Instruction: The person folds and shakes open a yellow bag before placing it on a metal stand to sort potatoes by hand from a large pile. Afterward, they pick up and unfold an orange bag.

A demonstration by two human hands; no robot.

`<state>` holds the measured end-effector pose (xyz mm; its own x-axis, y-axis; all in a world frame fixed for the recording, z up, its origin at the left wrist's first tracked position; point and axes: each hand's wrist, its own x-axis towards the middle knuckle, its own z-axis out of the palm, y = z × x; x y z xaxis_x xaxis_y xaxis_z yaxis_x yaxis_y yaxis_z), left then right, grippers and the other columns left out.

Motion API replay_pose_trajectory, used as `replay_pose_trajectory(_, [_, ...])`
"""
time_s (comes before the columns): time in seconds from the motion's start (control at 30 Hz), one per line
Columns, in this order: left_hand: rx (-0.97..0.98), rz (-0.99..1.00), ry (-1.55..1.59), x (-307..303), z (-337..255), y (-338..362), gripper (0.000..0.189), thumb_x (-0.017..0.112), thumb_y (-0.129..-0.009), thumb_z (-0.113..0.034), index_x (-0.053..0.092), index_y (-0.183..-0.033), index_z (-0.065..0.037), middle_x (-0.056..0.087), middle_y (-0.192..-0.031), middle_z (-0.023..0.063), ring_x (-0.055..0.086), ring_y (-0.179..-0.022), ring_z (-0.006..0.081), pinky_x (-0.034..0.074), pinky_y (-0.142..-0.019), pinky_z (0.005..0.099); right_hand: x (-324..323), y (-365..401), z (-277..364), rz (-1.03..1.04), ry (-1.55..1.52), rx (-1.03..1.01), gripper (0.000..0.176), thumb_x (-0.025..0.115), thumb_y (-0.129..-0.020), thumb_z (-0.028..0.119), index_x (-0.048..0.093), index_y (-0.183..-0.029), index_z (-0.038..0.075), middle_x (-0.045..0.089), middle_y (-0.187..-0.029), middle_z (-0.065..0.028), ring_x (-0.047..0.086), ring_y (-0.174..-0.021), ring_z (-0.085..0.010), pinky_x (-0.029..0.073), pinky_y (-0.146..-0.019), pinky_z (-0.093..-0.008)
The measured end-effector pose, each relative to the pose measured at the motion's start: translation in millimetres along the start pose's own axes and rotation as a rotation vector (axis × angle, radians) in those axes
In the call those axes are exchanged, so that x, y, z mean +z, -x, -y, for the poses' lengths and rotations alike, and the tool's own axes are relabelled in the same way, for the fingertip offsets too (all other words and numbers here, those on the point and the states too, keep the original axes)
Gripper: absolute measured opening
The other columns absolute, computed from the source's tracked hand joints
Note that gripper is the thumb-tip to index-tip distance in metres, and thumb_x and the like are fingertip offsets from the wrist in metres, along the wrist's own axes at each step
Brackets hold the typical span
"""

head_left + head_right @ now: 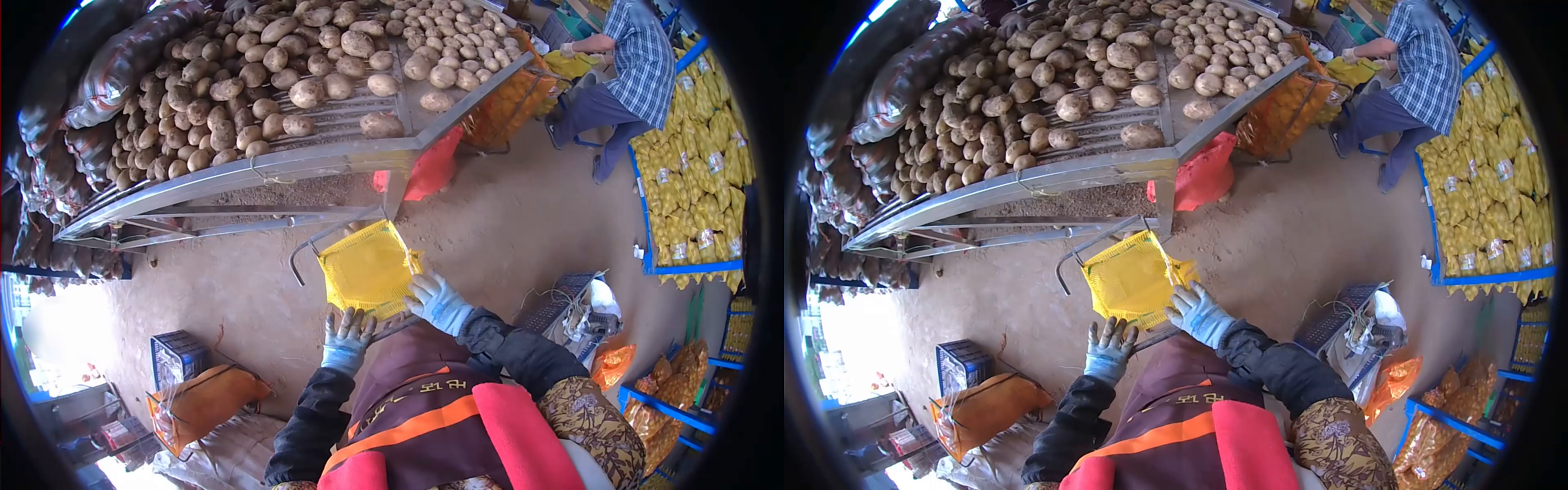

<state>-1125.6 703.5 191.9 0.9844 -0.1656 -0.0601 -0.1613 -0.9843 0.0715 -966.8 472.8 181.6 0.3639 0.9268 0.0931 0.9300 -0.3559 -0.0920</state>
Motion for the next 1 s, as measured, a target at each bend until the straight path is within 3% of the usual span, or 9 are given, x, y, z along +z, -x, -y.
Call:
replay_pose_trajectory(0.13, [0.001,-0.037,-0.038,-2,18,5,0.050,0.055,-0.079,-0.019,0.046,-0.129,-0.023,0.049,-0.132,0.0045,0.037,-0.130,0.0250,0.015,-0.107,0.0608,7,-12,10,0.178,0.033,-0.054,0.035,0.042,-0.088,0.020,0.053,-0.121,0.012,0.055,-0.119,-0.0086,0.043,-0.123,-0.0264,0.027,-0.105,-0.0541])
replay_pose_trajectory(0.3, [-0.027,-0.005,0.006,-4,30,12,0.051,0.054,-0.080,-0.018,0.047,-0.130,-0.025,0.049,-0.132,0.0016,0.038,-0.130,0.0235,0.016,-0.108,0.0599,11,-23,27,0.150,0.101,-0.017,0.037,0.041,-0.089,0.020,0.052,-0.122,0.010,0.056,-0.114,-0.0095,0.045,-0.119,-0.0274,0.031,-0.102,-0.0531])
replay_pose_trajectory(0.43, [-0.029,-0.013,-0.059,2,25,19,0.050,0.051,-0.082,-0.019,0.046,-0.131,-0.026,0.049,-0.133,0.0011,0.037,-0.130,0.0232,0.016,-0.108,0.0596,1,-21,27,0.259,0.093,0.000,0.039,0.042,-0.088,0.021,0.050,-0.125,0.011,0.054,-0.117,-0.0093,0.046,-0.117,-0.0256,0.034,-0.100,-0.0503])
replay_pose_trajectory(0.47, [-0.016,-0.045,-0.095,-3,24,20,0.048,0.059,-0.078,-0.024,0.051,-0.126,-0.024,0.051,-0.128,0.0023,0.042,-0.125,0.0253,0.019,-0.106,0.0585,-1,-18,26,0.241,0.045,-0.054,0.040,0.041,-0.088,0.021,0.049,-0.127,0.011,0.053,-0.119,-0.0087,0.046,-0.117,-0.0249,0.034,-0.100,-0.0496])
replay_pose_trajectory(0.57, [-0.076,-0.046,-0.021,-8,18,21,0.051,0.063,-0.075,-0.026,0.052,-0.125,-0.024,0.052,-0.127,0.0025,0.043,-0.124,0.0261,0.021,-0.106,0.0586,-42,-24,14,0.266,-0.033,-0.130,0.046,0.047,-0.087,0.027,0.047,-0.130,0.012,0.050,-0.125,-0.0080,0.045,-0.118,-0.0244,0.033,-0.100,-0.0486])
replay_pose_trajectory(0.67, [-0.133,-0.080,-0.070,-9,9,20,0.054,0.066,-0.072,-0.027,0.053,-0.124,-0.025,0.052,-0.126,0.0031,0.044,-0.123,0.0270,0.023,-0.106,0.0576,-59,-28,-10,0.209,-0.276,-0.155,0.057,0.059,-0.078,0.040,0.050,-0.127,0.011,0.049,-0.128,-0.0101,0.045,-0.118,-0.0271,0.032,-0.099,-0.0495])
replay_pose_trajectory(0.7, [-0.180,-0.072,-0.067,-9,5,18,0.055,0.066,-0.071,-0.027,0.052,-0.124,-0.025,0.052,-0.126,0.0033,0.044,-0.123,0.0274,0.023,-0.105,0.0571,-58,-32,-24,0.200,-0.267,-0.168,0.057,0.059,-0.078,0.040,0.050,-0.127,0.011,0.049,-0.128,-0.0101,0.045,-0.118,-0.0271,0.032,-0.099,-0.0495])
replay_pose_trajectory(0.73, [-0.272,-0.039,0.067,-9,-2,19,0.047,0.051,-0.082,-0.014,0.051,-0.127,-0.027,0.051,-0.130,0.0033,0.042,-0.126,0.0272,0.019,-0.108,0.0581,-57,-37,-39,0.124,-0.275,-0.156,0.056,0.060,-0.078,0.039,0.051,-0.125,0.011,0.049,-0.128,-0.0101,0.045,-0.118,-0.0273,0.033,-0.098,-0.0493])
replay_pose_trajectory(1.0, [-0.689,-0.047,-0.088,-19,-63,15,0.051,0.055,-0.073,-0.010,0.057,-0.121,-0.030,0.040,-0.135,0.0119,0.038,-0.126,0.0335,0.025,-0.105,0.0550,-50,-73,-182,-0.010,-0.285,-0.228,0.048,0.059,-0.080,0.036,0.055,-0.121,0.011,0.053,-0.122,-0.0101,0.046,-0.117,-0.0274,0.035,-0.095,-0.0481])
